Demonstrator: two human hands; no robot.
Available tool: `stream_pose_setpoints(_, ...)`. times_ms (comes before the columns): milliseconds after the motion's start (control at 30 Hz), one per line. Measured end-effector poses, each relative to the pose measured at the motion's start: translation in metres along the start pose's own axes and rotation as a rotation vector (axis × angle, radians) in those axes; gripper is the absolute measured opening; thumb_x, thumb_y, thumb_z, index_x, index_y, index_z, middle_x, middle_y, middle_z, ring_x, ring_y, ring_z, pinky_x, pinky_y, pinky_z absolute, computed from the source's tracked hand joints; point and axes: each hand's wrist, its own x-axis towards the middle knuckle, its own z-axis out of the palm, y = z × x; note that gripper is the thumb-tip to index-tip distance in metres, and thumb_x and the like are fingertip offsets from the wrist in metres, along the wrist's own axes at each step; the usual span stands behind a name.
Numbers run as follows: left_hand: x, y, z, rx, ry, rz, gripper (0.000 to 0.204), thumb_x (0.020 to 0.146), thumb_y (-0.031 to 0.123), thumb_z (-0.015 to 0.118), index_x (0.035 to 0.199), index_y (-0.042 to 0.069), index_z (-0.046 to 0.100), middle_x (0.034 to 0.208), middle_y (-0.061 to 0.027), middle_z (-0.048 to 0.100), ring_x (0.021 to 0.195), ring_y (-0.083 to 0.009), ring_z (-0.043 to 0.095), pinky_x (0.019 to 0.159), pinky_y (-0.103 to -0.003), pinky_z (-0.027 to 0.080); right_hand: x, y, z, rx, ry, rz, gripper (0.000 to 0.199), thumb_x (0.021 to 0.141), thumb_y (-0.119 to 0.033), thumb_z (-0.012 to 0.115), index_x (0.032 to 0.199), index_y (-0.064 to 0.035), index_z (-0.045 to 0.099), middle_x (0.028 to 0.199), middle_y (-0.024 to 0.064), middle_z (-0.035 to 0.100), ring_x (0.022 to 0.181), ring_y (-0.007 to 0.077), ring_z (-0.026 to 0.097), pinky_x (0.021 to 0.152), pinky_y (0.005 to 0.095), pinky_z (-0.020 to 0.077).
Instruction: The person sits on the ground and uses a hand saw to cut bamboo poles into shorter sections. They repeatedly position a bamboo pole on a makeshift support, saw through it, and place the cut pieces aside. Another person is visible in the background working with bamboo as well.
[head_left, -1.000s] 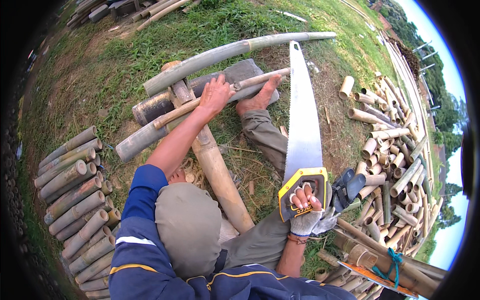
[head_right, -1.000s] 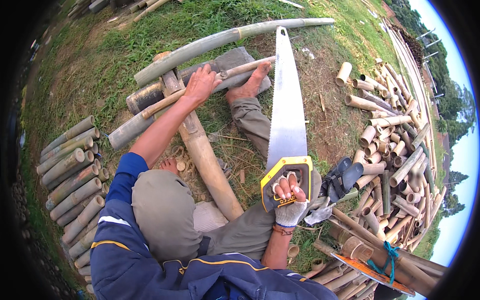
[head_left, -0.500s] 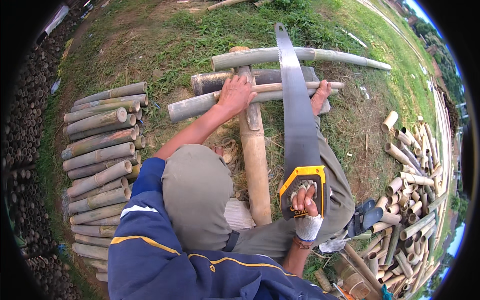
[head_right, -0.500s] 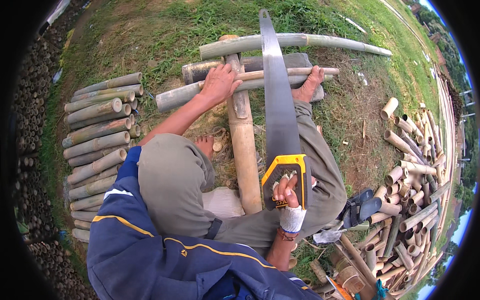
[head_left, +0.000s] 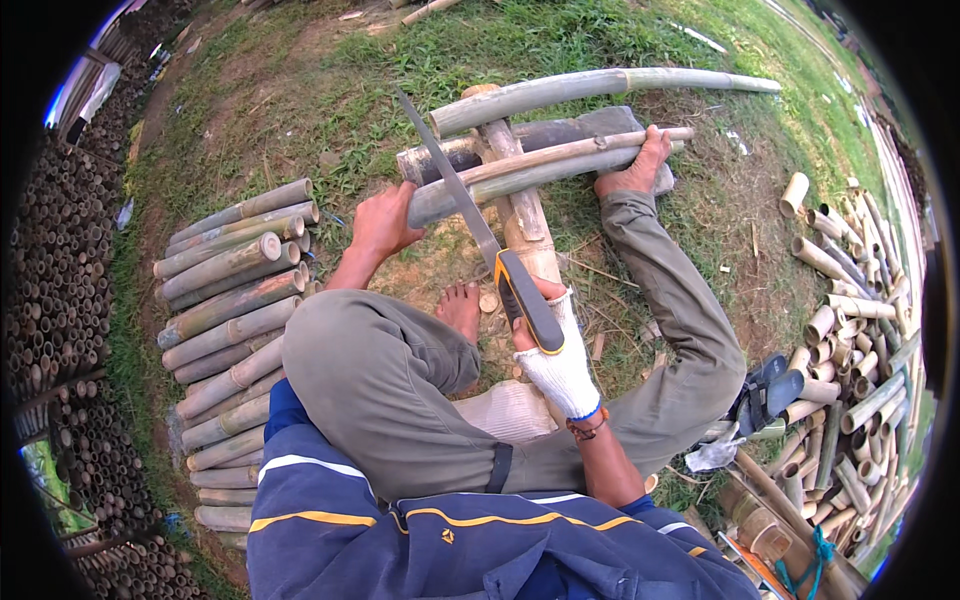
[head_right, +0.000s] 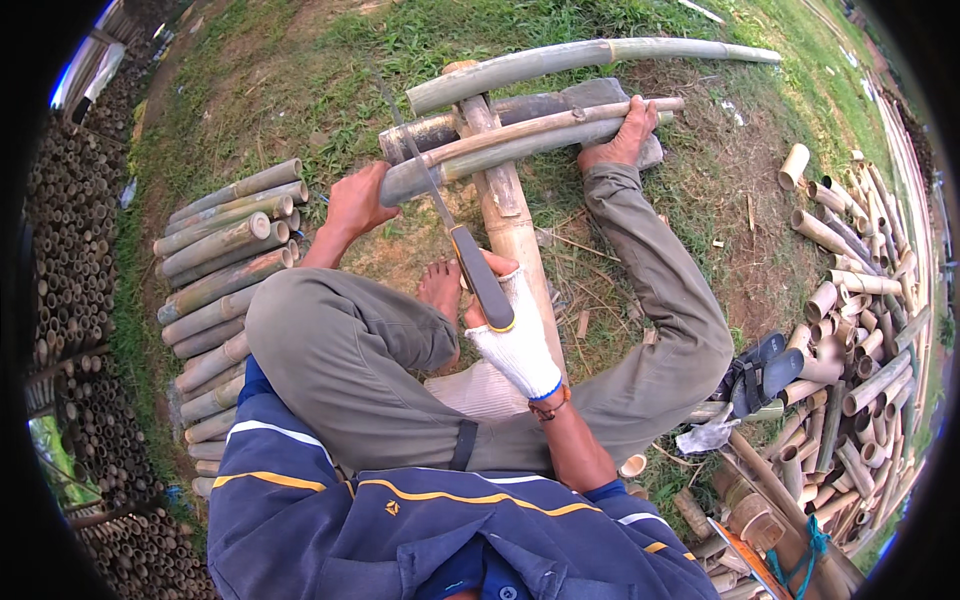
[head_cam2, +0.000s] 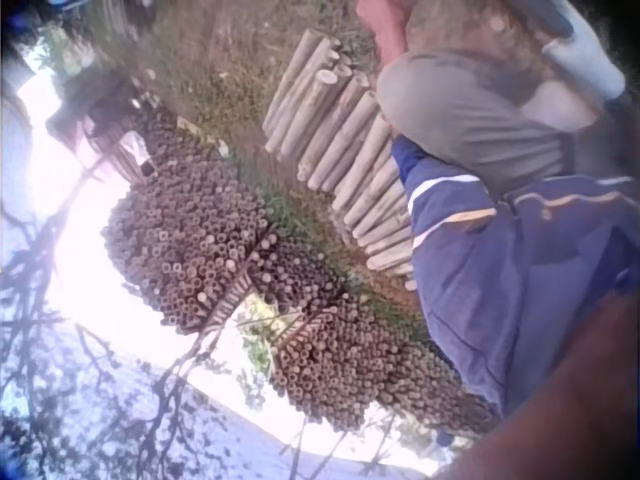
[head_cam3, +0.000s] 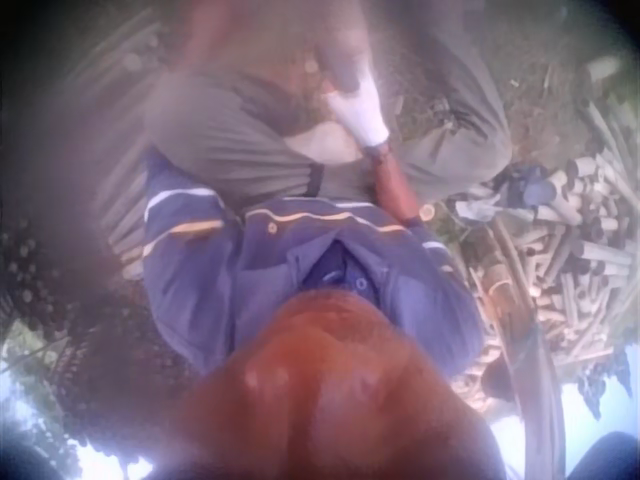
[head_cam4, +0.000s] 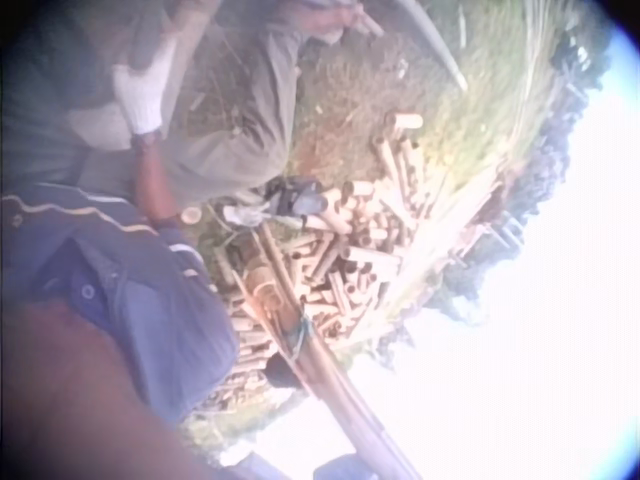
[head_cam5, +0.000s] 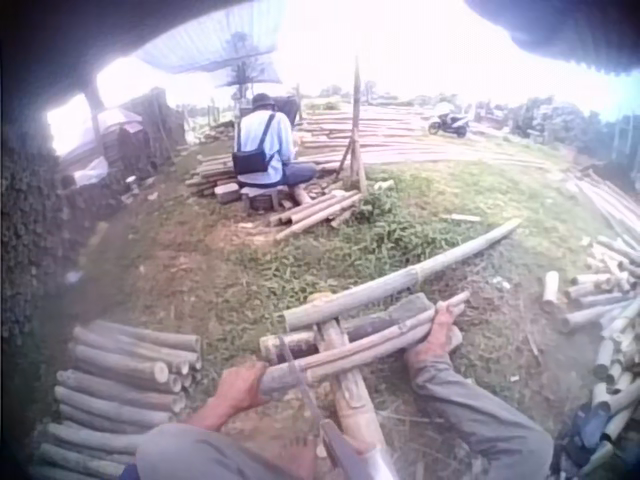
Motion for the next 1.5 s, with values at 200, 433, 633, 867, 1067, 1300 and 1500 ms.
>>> stream_pose_setpoints(200,-0.001,0.003,0.001,0.034,0.009,-0.011,0.068,0.077,0.038,0.092,0.133,0.011,0.064,0.113,-0.0153,0.076,0.102,-0.0381,0.077,0.087,-0.052,0.063,-0.005,-0.001,0.006,-0.07,0.023,-0.117,0.063,0.093,0.005,0.067,0.154,0.0004,0.053,0.144,0.0122,0.062,0.131,0.0203,0.061,0.113,0.0324,0.0475)
stream_pose_setpoints(433,0.0,0.005,0.001,0.004,0.036,-0.003,0.06,0.079,0.035,0.089,0.128,0.01,0.065,0.111,-0.0145,0.077,0.102,-0.036,0.078,0.086,-0.05,0.063,-0.011,0.001,0.011,0.037,0.019,-0.013,0.065,0.092,0.004,0.067,0.155,-0.0004,0.051,0.138,0.01,0.06,0.124,0.019,0.061,0.108,0.0318,0.0498)
stream_pose_setpoints(633,0.001,0.004,0.005,0.001,0.072,0.019,0.06,0.078,0.034,0.09,0.128,0.009,0.066,0.109,-0.0147,0.077,0.1,-0.0361,0.078,0.087,-0.049,0.063,-0.008,0.004,0.01,-0.029,0.028,-0.086,0.062,0.094,0.005,0.065,0.154,-0.0012,0.05,0.132,0.0054,0.059,0.112,0.0128,0.061,0.099,0.0278,0.0524)
stream_pose_setpoints(867,-0.003,0.004,0.003,0.023,0.029,-0.035,0.063,0.075,0.034,0.093,0.128,0.01,0.067,0.11,-0.0149,0.077,0.102,-0.0344,0.079,0.087,-0.048,0.064,-0.059,-0.005,-0.008,-0.102,0.046,0.022,0.066,0.089,0.006,0.067,0.153,-0.0015,0.053,0.128,0.0091,0.063,0.107,0.0158,0.062,0.102,0.0285,0.0491)
stream_pose_setpoints(1067,0.002,0.007,0.014,0.036,0.071,-0.032,0.066,0.073,0.033,0.095,0.128,0.01,0.068,0.111,-0.0145,0.077,0.102,-0.0348,0.079,0.088,-0.048,0.064,0.025,0.026,0.025,-0.05,0.081,-0.078,0.068,0.087,0.004,0.069,0.152,-0.0049,0.052,0.13,0.0088,0.064,0.111,0.0166,0.062,0.102,0.0304,0.0509)
stream_pose_setpoints(1300,0.011,0.017,-0.01,0.053,-0.066,-0.078,0.064,0.074,0.032,0.093,0.129,0.01,0.07,0.113,-0.0167,0.08,0.102,-0.0355,0.08,0.087,-0.048,0.064,0.047,0.026,0.026,-0.04,0.09,-0.214,0.068,0.088,-0.001,0.068,0.154,-0.0042,0.052,0.13,0.0096,0.064,0.115,0.0183,0.061,0.106,0.0322,0.0502)
stream_pose_setpoints(1500,0.0,0.01,-0.003,0.034,0.018,-0.065,0.062,0.074,0.03,0.092,0.128,0.011,0.07,0.11,-0.0156,0.079,0.099,-0.0361,0.079,0.086,-0.049,0.064,-0.081,-0.003,-0.021,-0.23,0.006,0.018,0.068,0.086,0.004,0.066,0.152,-0.0037,0.053,0.143,0.0172,0.064,0.131,0.0322,0.065,0.114,0.0381,0.0482)
